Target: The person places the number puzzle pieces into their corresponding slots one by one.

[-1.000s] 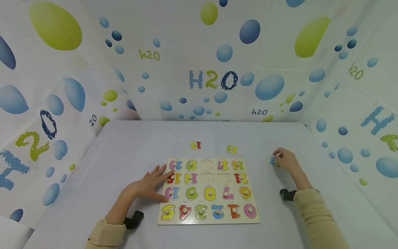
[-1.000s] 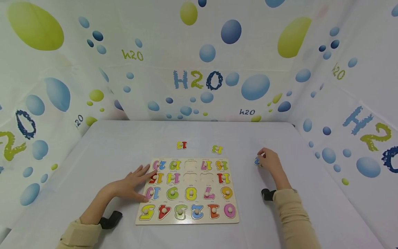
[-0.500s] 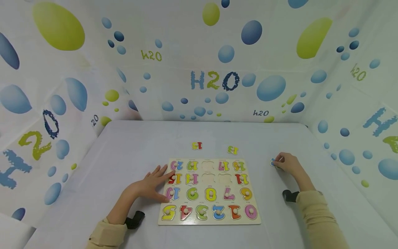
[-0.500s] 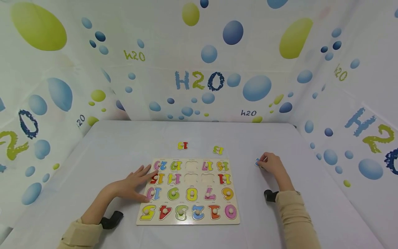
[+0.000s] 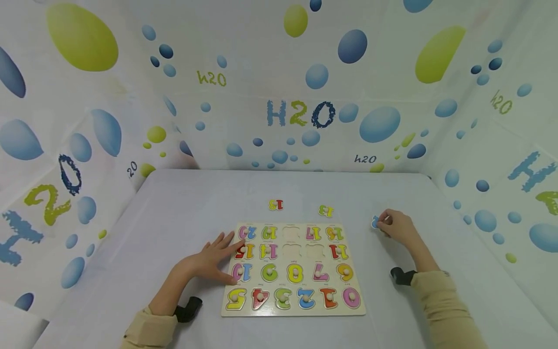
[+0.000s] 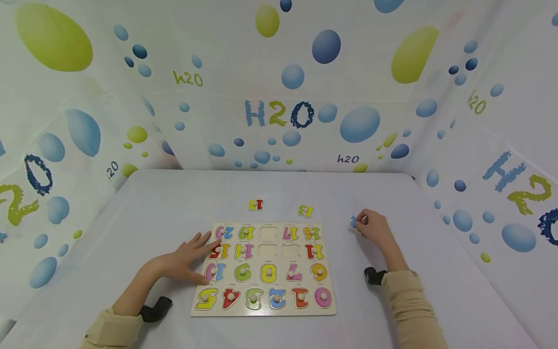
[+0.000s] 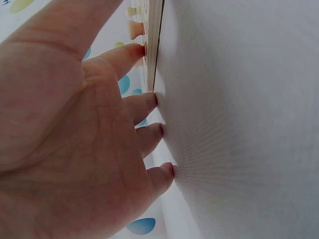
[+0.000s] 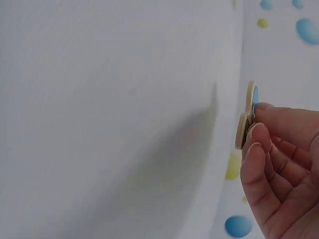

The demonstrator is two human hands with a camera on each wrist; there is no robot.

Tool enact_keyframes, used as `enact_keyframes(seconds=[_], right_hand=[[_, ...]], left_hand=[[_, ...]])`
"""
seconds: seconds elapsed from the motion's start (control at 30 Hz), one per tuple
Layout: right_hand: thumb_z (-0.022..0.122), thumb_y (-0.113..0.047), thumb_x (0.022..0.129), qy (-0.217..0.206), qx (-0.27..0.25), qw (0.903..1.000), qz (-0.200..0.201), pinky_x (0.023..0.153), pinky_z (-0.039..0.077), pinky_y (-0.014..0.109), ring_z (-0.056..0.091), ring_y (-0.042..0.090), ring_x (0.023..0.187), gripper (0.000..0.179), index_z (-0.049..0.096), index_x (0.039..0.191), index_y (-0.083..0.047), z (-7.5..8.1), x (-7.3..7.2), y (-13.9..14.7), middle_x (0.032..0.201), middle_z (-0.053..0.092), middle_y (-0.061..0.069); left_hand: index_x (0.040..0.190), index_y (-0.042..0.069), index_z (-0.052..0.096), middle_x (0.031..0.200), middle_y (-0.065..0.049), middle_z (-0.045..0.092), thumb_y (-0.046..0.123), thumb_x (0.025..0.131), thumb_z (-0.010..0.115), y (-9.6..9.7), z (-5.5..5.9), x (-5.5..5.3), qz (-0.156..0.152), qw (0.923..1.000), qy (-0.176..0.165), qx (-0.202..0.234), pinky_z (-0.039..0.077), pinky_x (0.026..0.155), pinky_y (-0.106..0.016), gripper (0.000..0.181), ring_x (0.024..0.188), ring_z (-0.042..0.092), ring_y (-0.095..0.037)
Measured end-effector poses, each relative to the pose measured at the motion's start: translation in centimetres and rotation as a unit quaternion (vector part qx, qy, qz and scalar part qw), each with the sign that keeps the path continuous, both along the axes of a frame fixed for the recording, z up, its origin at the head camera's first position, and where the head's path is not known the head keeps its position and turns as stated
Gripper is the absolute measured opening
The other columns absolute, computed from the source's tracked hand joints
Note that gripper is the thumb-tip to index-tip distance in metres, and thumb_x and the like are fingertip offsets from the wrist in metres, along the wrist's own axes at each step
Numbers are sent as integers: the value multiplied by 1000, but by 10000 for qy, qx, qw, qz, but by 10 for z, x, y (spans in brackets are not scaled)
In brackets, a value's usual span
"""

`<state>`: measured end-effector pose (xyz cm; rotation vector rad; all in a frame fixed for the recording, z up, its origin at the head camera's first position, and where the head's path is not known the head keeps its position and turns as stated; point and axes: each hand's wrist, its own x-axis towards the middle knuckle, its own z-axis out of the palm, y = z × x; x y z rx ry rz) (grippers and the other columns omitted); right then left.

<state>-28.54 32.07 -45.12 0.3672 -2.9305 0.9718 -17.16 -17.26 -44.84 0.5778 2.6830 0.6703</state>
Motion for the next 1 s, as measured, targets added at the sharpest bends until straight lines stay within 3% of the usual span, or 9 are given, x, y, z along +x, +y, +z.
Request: enact_keyframes(seconds=[0.23,0.43,0.73,1.0], right_hand=[[63,-9,89,174,-242,9992,256,52,46,30,55,16,55,11,55,91,-1,24,7,-45,70,61,9],[64,-9,89,152,-469,9953,831,54,48,29,55,17,56,9,57,91,-4,35,18,-87,72,60,7],[65,-10,89,-65,-298,9812,1905,48,46,27,55,17,53,8,57,87,-8,21,31,-132,68,59,-1],[66,-9,88,-441,-177,9719,2304,47,47,26,54,13,50,9,57,85,-9,6,35,-147,65,57,-3]], left_hand=[[147,8,29,151,-25,10,41,72,79,0,0,1,-10,10000,1,10,2,102,-65,96,136,-1,-45],[147,8,29,151,-25,11,41,72,79,0,0,1,-8,10000,37,-15,3,102,-65,95,136,0,-45],[147,8,29,151,-25,10,40,72,79,0,0,2,8,10000,3,0,2,102,-64,95,136,0,-45],[147,8,29,151,-25,10,40,72,79,0,1,1,-8,10000,20,-22,3,102,-64,95,136,0,-45]])
